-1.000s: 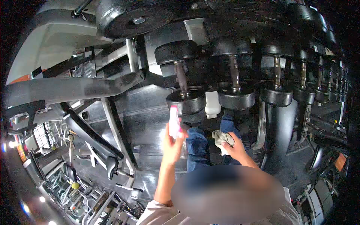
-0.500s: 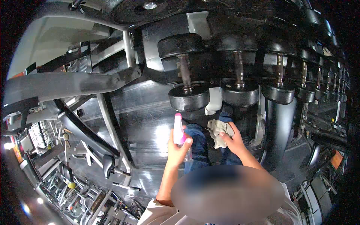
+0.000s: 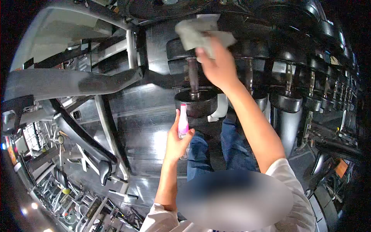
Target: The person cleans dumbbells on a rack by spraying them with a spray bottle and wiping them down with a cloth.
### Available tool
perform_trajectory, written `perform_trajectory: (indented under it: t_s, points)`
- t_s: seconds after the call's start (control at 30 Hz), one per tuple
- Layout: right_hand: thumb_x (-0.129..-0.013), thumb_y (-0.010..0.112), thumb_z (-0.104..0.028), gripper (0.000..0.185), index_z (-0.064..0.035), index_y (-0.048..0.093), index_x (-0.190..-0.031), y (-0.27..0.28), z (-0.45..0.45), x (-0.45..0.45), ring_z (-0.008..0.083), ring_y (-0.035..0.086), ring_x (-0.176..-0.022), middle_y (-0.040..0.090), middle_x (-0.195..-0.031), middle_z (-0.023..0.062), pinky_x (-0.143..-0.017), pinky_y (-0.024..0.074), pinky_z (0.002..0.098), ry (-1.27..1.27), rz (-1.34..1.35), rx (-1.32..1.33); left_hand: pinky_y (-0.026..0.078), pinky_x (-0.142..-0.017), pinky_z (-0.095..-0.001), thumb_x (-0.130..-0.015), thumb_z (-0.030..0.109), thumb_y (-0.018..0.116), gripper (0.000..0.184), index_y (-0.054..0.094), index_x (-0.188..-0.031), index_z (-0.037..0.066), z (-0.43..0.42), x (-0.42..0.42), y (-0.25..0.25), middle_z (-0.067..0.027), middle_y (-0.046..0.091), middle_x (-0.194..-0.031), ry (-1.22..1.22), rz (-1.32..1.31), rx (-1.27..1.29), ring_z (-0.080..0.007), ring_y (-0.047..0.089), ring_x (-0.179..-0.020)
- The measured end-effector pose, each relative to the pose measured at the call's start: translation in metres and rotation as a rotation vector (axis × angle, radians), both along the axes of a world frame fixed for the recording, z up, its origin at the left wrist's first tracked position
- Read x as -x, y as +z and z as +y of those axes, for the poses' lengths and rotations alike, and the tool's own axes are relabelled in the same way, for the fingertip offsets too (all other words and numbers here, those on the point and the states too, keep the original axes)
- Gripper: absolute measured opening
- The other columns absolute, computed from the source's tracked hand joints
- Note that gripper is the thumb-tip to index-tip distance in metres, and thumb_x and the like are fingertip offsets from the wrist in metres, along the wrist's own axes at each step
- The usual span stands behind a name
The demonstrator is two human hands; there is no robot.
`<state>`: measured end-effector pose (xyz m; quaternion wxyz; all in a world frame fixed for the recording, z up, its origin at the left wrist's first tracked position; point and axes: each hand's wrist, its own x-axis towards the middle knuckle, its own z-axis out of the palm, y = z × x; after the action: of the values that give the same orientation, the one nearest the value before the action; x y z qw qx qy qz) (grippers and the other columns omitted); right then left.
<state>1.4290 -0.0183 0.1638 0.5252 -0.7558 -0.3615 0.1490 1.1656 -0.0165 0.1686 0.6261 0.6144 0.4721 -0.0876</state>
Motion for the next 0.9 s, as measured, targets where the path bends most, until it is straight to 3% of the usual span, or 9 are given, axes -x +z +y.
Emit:
perform_trajectory:
  t_s: [0.07,0.13,0.27,0.4,0.47,0.63,0.7,0.77,0.9]
  points:
    - [-0.085,0.065,-0.026,0.029,-0.0134,0.063,-0.111,-0.029,0.022,0.007,0.04,0.035,-0.135,0.049,-0.138,0.0094,-0.109,0.0286,0.0582,0.121,-0.595,0.102,0.039,-0.103,-0.0352,-0.08,0.015,0.067,0.069,0.041,-0.141,-0.003,-0.004,0.003,-0.012,-0.0251,0.048,-0.138,-0.029,-0.07,-0.087,-0.0265,0.047,-0.129]
    - [-0.084,0.065,-0.026,0.026,-0.0166,0.064,-0.108,-0.026,0.033,0.019,0.0357,0.032,-0.138,0.049,-0.137,0.0049,-0.111,0.0245,0.0585,0.136,-0.687,0.129,0.035,-0.108,-0.0388,-0.077,0.012,0.067,0.067,0.045,-0.139,-0.003,-0.003,0.003,-0.018,-0.033,0.033,-0.145,-0.085,-0.201,-0.264,-0.0343,0.027,-0.141]
    - [-0.083,0.066,-0.028,0.022,-0.0187,0.071,-0.103,-0.029,0.079,0.03,0.0289,0.04,-0.133,0.061,-0.128,0.0019,-0.11,0.0282,0.0543,0.416,-1.007,0.429,0.037,-0.107,-0.0389,-0.076,0.012,0.067,0.067,0.045,-0.138,-0.004,0.001,0.0,-0.014,-0.0334,0.033,-0.145,-0.203,-0.182,-0.363,-0.0357,0.03,-0.14]
    - [-0.079,0.067,-0.026,0.023,-0.0182,0.074,-0.1,-0.047,0.145,0.041,0.026,0.054,-0.12,0.068,-0.116,0.0031,-0.104,0.0375,0.0485,0.574,-1.126,0.841,0.039,-0.105,-0.0387,-0.075,0.011,0.066,0.068,0.045,-0.138,-0.004,0.003,-0.003,-0.008,-0.0336,0.033,-0.145,-0.214,-0.143,-0.367,-0.0357,0.033,-0.138]
    - [-0.087,0.057,-0.023,0.03,-0.0103,0.07,-0.111,-0.026,0.162,0.035,0.0233,0.057,-0.118,0.069,-0.113,0.0046,-0.096,0.037,0.0499,0.823,-0.706,1.029,0.041,-0.103,-0.0382,-0.074,0.01,0.065,0.068,0.046,-0.138,-0.004,0.002,-0.004,-0.007,-0.0336,0.033,-0.145,-0.19,-0.137,-0.35,-0.0359,0.035,-0.137]
    - [-0.075,0.063,-0.025,0.025,-0.011,0.075,-0.092,-0.016,0.168,0.013,0.0256,0.067,-0.101,0.071,-0.106,0.0082,-0.082,0.0519,0.0459,0.793,-0.604,0.876,0.042,-0.102,-0.0377,-0.073,0.01,0.065,0.07,0.046,-0.138,-0.003,0.001,-0.003,-0.011,-0.0328,0.033,-0.145,-0.179,-0.133,-0.341,-0.0363,0.037,-0.135]
    - [-0.077,0.064,-0.028,0.023,-0.0111,0.075,-0.088,0.012,0.144,0.012,0.026,0.065,-0.104,0.072,-0.101,0.0085,-0.092,0.0476,0.0461,0.891,-0.336,0.895,0.043,-0.101,-0.0377,-0.072,0.011,0.065,0.07,0.046,-0.139,-0.002,0.001,0.001,-0.015,-0.0318,0.033,-0.146,-0.191,-0.146,-0.343,-0.0365,0.038,-0.135]
    - [-0.077,0.066,-0.029,0.027,-0.0113,0.071,-0.096,0.003,0.105,0.013,0.0254,0.058,-0.117,0.069,-0.104,0.0101,-0.105,0.0382,0.047,0.914,-0.764,0.667,0.044,-0.1,-0.0388,-0.072,0.013,0.065,0.071,0.046,-0.139,0.001,0.0,0.002,-0.017,-0.0285,0.032,-0.148,-0.213,-0.149,-0.381,-0.0367,0.042,-0.132]
    - [-0.079,0.068,-0.019,0.04,-0.0099,0.059,-0.116,-0.023,0.009,-0.008,0.0314,0.04,-0.134,0.052,-0.133,0.0117,-0.111,0.0321,0.0477,0.466,-0.785,0.204,0.046,-0.099,-0.0399,-0.072,0.016,0.065,0.072,0.046,-0.14,0.003,0.001,0.003,-0.014,-0.0258,0.03,-0.15,-0.22,-0.104,-0.372,-0.0368,0.046,-0.128]
